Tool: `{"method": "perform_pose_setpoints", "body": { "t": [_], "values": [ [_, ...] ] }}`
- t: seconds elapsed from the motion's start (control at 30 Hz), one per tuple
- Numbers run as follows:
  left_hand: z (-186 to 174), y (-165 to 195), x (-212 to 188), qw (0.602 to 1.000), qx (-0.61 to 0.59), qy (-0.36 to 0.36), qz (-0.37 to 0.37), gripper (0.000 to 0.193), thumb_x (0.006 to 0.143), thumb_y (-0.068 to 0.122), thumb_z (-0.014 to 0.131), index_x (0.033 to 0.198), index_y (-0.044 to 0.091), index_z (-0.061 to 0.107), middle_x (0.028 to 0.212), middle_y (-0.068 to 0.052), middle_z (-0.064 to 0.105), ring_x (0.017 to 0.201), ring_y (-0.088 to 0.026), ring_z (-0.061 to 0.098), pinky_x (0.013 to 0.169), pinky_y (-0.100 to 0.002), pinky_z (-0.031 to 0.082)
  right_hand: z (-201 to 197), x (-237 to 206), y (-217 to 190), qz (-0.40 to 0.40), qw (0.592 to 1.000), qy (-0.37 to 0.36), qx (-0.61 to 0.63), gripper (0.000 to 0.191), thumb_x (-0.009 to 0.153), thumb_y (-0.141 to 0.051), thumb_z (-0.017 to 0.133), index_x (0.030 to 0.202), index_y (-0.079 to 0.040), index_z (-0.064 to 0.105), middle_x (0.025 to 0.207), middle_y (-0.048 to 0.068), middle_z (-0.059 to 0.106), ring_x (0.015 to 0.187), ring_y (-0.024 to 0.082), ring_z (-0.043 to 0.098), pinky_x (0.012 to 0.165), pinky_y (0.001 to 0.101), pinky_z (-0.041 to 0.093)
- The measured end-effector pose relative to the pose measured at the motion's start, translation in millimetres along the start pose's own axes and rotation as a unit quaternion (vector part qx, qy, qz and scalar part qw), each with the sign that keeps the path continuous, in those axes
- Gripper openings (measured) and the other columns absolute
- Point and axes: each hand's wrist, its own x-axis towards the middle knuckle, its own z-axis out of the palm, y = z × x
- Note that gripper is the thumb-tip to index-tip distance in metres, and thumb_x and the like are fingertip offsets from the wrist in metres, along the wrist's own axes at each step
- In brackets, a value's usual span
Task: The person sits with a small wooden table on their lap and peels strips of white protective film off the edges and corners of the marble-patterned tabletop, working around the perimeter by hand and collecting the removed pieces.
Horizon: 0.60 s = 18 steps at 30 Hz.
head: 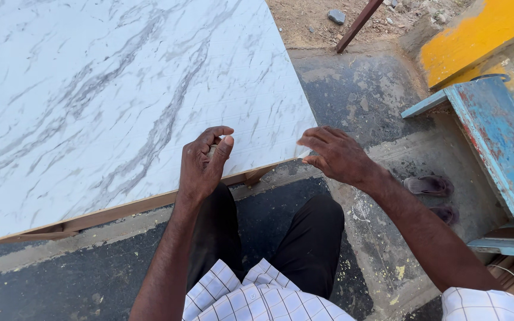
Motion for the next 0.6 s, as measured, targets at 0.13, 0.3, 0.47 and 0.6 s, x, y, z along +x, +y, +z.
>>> {"method": "perform_pose_setpoints", "body": {
  "t": [0.13,0.3,0.47,0.6],
  "values": [
    [-6,3,-6,0.998,-0.019,-0.009,0.051,0.076,0.097,0.06,0.059,0.151,0.008,0.048,0.102,-0.006,0.063,0.084,-0.013,0.06,0.074,-0.034,0.052,50,-36,-30,0.11,0.99,0.077,-0.038,0.009,0.096,-0.014,0.07,0.104,-0.009,0.072,0.102,0.004,0.069,0.103,0.025,0.068,0.094,0.0442,0.053],
    [-1,11,-18,0.995,-0.061,-0.021,0.074,0.092,0.098,0.068,0.055,0.164,0.01,0.029,0.133,-0.011,0.052,0.113,-0.02,0.054,0.094,-0.039,0.049,134,-52,-71,0.274,0.923,0.264,0.053,0.018,0.101,-0.016,0.069,0.114,-0.005,0.072,0.105,0.009,0.07,0.093,0.028,0.07,0.078,0.0384,0.057],
    [6,15,-64,0.988,-0.03,-0.114,0.096,0.096,0.099,0.072,0.053,0.166,0.01,0.026,0.146,-0.018,0.042,0.138,-0.029,0.046,0.111,-0.047,0.044,167,-30,-122,0.392,0.691,0.01,0.607,0.027,0.097,-0.022,0.07,0.119,-0.007,0.073,0.097,-0.002,0.075,0.088,0.008,0.068,0.075,0.0278,0.057],
    [10,20,-100,0.973,0.062,-0.206,0.087,0.082,0.101,0.058,0.055,0.16,0.005,0.038,0.127,-0.02,0.055,0.116,-0.029,0.059,0.096,-0.046,0.05,121,-53,-165,0.194,0.441,-0.083,0.872,0.022,0.105,-0.023,0.076,0.106,-0.002,0.069,0.082,0.0,0.064,0.071,0.007,0.059,0.062,0.0232,0.047]
  ]
}}
